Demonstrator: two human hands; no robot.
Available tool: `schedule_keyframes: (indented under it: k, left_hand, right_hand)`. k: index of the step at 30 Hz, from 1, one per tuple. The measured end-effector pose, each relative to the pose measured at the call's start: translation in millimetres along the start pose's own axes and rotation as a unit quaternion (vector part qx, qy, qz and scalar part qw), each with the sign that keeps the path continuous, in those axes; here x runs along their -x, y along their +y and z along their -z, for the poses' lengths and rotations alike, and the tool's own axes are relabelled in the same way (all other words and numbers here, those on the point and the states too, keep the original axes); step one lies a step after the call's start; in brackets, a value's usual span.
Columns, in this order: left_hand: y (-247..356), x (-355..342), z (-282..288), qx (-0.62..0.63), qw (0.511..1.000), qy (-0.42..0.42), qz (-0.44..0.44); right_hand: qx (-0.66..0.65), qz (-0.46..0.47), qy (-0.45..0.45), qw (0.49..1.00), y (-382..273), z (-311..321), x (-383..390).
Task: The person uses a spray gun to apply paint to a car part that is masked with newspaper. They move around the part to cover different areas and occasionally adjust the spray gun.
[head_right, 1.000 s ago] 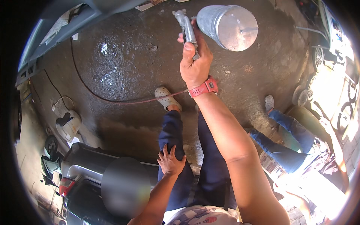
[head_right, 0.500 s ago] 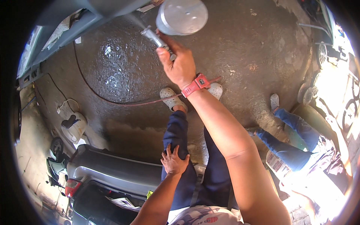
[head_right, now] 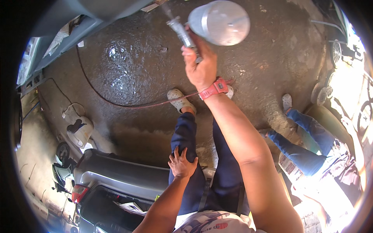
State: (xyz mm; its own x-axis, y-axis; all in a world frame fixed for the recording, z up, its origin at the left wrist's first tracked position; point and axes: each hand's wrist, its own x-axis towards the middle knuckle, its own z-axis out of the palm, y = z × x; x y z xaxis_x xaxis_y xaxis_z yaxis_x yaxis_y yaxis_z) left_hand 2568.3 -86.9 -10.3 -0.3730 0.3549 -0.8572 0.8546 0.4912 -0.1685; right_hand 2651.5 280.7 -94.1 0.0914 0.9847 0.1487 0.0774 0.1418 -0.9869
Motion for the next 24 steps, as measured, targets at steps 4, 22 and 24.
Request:
schedule_keyframes:
  k: [4, 22, 24]
  left_hand:
    - [7.0, -2.4, 5.4, -0.001, 1.0, 0.008, 0.005]
    - [-8.9, -61.4, 141.4, 0.31, 0.874, 0.371, -0.045]
    - [15.4, -107.4, 199.2, 0.468, 0.769, 0.425, -0.097]
  right_hand:
    - [0.046, 0.011, -0.091, 0.995, 1.1, -31.7, 6.5]
    - [0.028, 0.028, -0.015, 0.999, 12.7, 108.2, -46.2]
    - [0.003, 0.044, -0.037, 0.998, 22.8, 126.1, -52.7]
